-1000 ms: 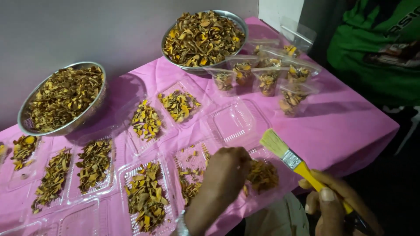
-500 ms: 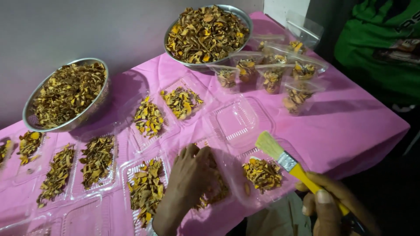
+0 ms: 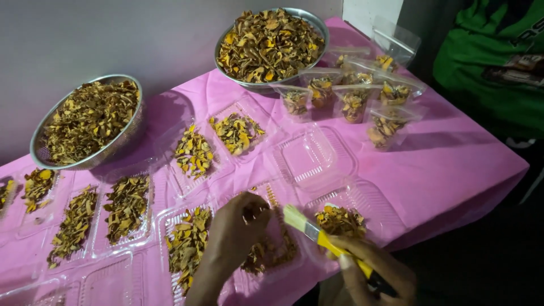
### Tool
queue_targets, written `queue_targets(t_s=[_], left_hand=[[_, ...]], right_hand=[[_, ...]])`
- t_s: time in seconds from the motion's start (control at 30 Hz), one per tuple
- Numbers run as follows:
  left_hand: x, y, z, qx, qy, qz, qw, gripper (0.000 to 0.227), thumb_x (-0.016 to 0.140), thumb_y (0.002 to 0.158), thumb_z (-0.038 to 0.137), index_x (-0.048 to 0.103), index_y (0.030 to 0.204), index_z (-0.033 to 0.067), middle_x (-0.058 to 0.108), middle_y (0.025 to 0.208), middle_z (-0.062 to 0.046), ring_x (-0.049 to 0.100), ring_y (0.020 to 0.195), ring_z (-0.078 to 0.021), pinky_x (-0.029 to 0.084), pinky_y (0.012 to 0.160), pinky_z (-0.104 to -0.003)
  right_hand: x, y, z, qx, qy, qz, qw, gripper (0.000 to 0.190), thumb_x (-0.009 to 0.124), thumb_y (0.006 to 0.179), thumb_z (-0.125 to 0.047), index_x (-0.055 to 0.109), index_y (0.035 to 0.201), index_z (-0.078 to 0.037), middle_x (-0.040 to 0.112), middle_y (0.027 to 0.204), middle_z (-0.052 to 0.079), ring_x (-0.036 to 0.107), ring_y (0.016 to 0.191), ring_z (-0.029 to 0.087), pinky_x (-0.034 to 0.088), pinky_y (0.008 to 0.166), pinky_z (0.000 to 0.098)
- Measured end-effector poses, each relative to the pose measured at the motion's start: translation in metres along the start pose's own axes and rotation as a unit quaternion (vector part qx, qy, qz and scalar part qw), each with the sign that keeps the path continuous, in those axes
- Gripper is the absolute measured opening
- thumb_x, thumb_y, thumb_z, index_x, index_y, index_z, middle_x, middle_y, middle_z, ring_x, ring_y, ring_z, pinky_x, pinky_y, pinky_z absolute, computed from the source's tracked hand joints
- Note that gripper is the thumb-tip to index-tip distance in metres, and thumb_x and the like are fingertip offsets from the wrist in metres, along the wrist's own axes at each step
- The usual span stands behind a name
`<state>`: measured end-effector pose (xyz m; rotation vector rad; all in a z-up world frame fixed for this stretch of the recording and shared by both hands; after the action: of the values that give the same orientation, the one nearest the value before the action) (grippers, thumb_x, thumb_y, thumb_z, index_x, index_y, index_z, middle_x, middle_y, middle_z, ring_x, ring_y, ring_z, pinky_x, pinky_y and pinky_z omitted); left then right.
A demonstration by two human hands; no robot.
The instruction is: Portioning dried tea leaves into small plastic containers and bags using a brush and hands.
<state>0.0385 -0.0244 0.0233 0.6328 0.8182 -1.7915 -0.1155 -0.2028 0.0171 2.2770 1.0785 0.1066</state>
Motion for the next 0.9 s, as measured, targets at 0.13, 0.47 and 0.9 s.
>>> queue_targets(t_s=[0.13, 0.47, 0.9], left_hand=[[-0.012, -0.011, -0.012, 0.001, -0.31, -0.04, 0.95, 0.012, 0.075, 0.09, 0.014, 0.073, 0.094, 0.0033, 0.071, 0.08, -0.007, 0.064, 0.075, -0.0164, 0.051, 0.066, -0.028], [-0.017, -0.012, -0.02, 0.006, -0.37, -0.039, 0.928, 0.01, 0.072, 0.093, 0.013, 0.073, 0.093, 0.0029, 0.071, 0.081, -0.008, 0.062, 0.073, -0.0176, 0.049, 0.067, -0.031], [0.015, -0.006, 0.031, 0.021, -0.215, -0.054, 0.975, 0.007, 0.067, 0.093, 0.007, 0.071, 0.098, 0.006, 0.076, 0.095, -0.008, 0.072, 0.084, -0.018, 0.063, 0.076, -0.026]], right_hand=[[0.014, -0.001, -0.015, 0.065, 0.076, -0.021, 0.995, 0.032, 0.06, 0.093, -0.032, 0.077, 0.11, -0.011, 0.087, 0.096, 0.005, 0.086, 0.079, 0.01, 0.065, 0.065, 0.0184], [0.019, 0.001, -0.019, 0.014, 0.141, -0.055, 0.988, 0.024, 0.061, 0.095, -0.02, 0.077, 0.108, -0.007, 0.085, 0.093, 0.007, 0.082, 0.08, 0.011, 0.064, 0.074, 0.0211], [-0.021, -0.004, 0.009, 0.178, 0.025, 0.086, 0.98, 0.031, 0.056, 0.095, -0.023, 0.075, 0.111, -0.005, 0.075, 0.079, 0.005, 0.059, 0.055, 0.01, 0.047, 0.057, 0.0202]])
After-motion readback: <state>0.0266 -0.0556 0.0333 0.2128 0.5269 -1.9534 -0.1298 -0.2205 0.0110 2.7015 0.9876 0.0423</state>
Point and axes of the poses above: each hand's wrist, its own y-axis towards the middle knuckle, its own x-axis out of the palm, z = x × y, the point moved 1 cm from there along y, towards the middle knuckle
